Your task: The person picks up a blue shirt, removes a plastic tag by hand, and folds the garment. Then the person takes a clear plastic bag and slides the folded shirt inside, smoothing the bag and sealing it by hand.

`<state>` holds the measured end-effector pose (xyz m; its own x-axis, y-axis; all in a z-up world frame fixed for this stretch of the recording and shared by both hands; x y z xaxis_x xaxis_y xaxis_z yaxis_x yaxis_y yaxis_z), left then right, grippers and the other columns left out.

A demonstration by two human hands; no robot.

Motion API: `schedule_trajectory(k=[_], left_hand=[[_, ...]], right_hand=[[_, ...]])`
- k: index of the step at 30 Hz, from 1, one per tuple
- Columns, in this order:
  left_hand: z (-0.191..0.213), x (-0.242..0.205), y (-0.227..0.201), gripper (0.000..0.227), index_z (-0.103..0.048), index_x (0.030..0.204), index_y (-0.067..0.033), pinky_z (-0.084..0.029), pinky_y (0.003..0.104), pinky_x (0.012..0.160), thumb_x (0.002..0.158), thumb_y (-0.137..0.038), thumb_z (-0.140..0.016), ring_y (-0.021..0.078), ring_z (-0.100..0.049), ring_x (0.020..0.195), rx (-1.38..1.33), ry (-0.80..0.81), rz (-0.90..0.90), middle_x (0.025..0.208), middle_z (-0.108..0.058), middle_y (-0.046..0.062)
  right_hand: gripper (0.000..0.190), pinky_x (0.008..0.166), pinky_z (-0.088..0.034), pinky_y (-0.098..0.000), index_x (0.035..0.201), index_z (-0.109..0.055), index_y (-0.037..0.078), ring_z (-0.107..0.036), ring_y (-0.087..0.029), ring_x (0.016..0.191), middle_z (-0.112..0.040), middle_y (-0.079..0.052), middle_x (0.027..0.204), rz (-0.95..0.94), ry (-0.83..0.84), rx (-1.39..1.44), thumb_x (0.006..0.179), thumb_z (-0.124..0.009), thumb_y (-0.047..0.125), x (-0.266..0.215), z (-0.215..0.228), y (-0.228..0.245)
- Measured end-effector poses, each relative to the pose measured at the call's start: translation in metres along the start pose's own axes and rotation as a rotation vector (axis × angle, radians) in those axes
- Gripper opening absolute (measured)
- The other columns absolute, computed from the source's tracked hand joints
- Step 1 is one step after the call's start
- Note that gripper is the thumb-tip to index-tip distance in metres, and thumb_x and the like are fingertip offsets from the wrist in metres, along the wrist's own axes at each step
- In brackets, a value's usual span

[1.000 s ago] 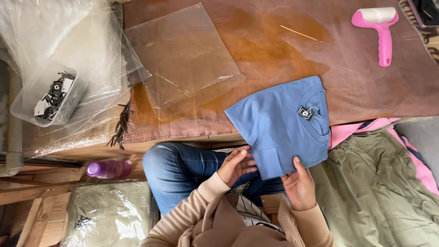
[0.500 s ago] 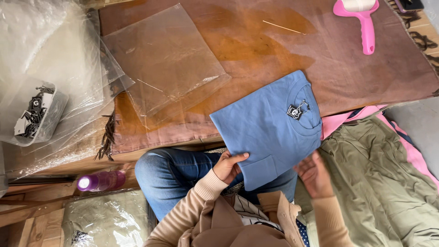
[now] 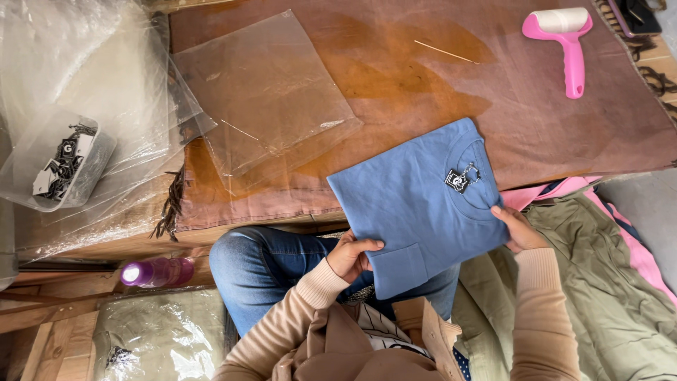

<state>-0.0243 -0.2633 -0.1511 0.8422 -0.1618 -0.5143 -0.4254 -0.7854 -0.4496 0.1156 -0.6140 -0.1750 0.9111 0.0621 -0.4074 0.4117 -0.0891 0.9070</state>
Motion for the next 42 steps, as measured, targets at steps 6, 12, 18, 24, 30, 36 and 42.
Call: schedule_trajectory(k=[6,12,18,24,30,36,42], left_hand=[[-0.009,-0.004,-0.027,0.045,-0.059,0.116,-0.0002,-0.064,0.047,0.052,0.078,0.006,-0.082,0.0383,-0.075,0.068,0.199,0.026,-0.046,0.090,-0.067,0.017],[-0.069,0.007,-0.116,0.062,-0.052,0.127,-0.0018,-0.065,0.046,0.057,0.075,-0.006,-0.084,0.0376,-0.073,0.081,0.647,0.238,-0.184,0.103,-0.061,0.020],[-0.024,0.041,-0.142,0.088,-0.044,0.152,-0.0200,-0.064,0.040,0.050,0.073,-0.010,-0.081,0.0336,-0.068,0.086,0.755,0.068,-0.171,0.124,-0.055,0.022],[-0.061,-0.019,-0.181,0.075,-0.035,0.155,-0.0130,-0.052,0.066,0.097,0.089,-0.025,-0.069,0.0511,-0.066,0.113,1.582,0.000,-0.520,0.115,-0.072,0.026],[-0.046,0.040,-0.255,0.068,-0.049,0.137,-0.0207,-0.055,0.056,0.096,0.083,-0.057,-0.070,0.0352,-0.055,0.129,2.358,-0.396,-0.567,0.139,-0.054,0.008],[-0.023,0.096,-0.266,0.023,-0.067,0.103,-0.0156,-0.062,0.050,0.064,0.089,-0.033,-0.063,0.0325,-0.070,0.100,2.376,-0.540,-1.042,0.101,-0.068,0.007],[-0.162,-0.029,-0.416,0.015,-0.060,0.094,-0.0111,-0.049,0.033,0.078,0.092,0.002,-0.052,0.0202,-0.059,0.082,0.977,-0.190,-1.701,0.087,-0.063,0.004]], right_hand=[[0.030,0.066,-0.061,-0.0428,0.112,-0.072,0.003,-0.075,-0.025,0.078,-0.075,-0.015,0.094,-0.031,0.102,-0.126,0.086,-0.081,0.014,-0.002,-0.006,0.025],[0.036,0.076,-0.061,-0.0502,0.126,-0.068,0.001,-0.073,-0.032,0.093,-0.072,-0.018,0.105,0.134,0.052,0.001,0.091,-0.075,0.006,-0.012,0.008,0.008],[0.049,0.090,-0.054,-0.0617,0.143,-0.059,0.009,-0.069,-0.038,0.104,-0.069,-0.020,0.120,-0.062,0.180,0.289,0.095,-0.061,0.017,-0.024,-0.038,-0.049],[0.048,0.086,-0.056,-0.0599,0.142,-0.059,0.008,-0.070,-0.037,0.100,-0.070,-0.019,0.115,-0.124,0.035,0.149,0.096,-0.070,0.018,-0.001,-0.023,-0.062],[0.042,0.081,-0.058,-0.0566,0.133,-0.066,0.007,-0.071,-0.034,0.096,-0.072,-0.019,0.110,-0.055,0.007,0.133,0.092,-0.073,0.013,-0.007,-0.023,-0.050],[0.038,0.083,-0.057,-0.0590,0.133,-0.068,0.012,-0.071,-0.034,0.099,-0.072,-0.014,0.111,-0.066,0.050,0.205,0.096,-0.069,0.020,-0.009,-0.030,-0.057],[0.053,0.110,-0.046,-0.0516,0.146,-0.053,0.000,-0.057,-0.034,0.129,-0.060,-0.020,0.140,-0.152,0.065,0.270,0.095,-0.057,0.013,-0.013,-0.035,-0.056]])
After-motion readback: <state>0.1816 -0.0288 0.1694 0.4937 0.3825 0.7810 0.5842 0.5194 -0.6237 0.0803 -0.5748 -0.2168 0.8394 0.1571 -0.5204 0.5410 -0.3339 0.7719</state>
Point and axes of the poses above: each hand's wrist, its own x-axis towards the middle knuckle, its own z-axis out of the back of the hand, y = z × x, the point moved 8 cm from there along x, towards the middle knuckle
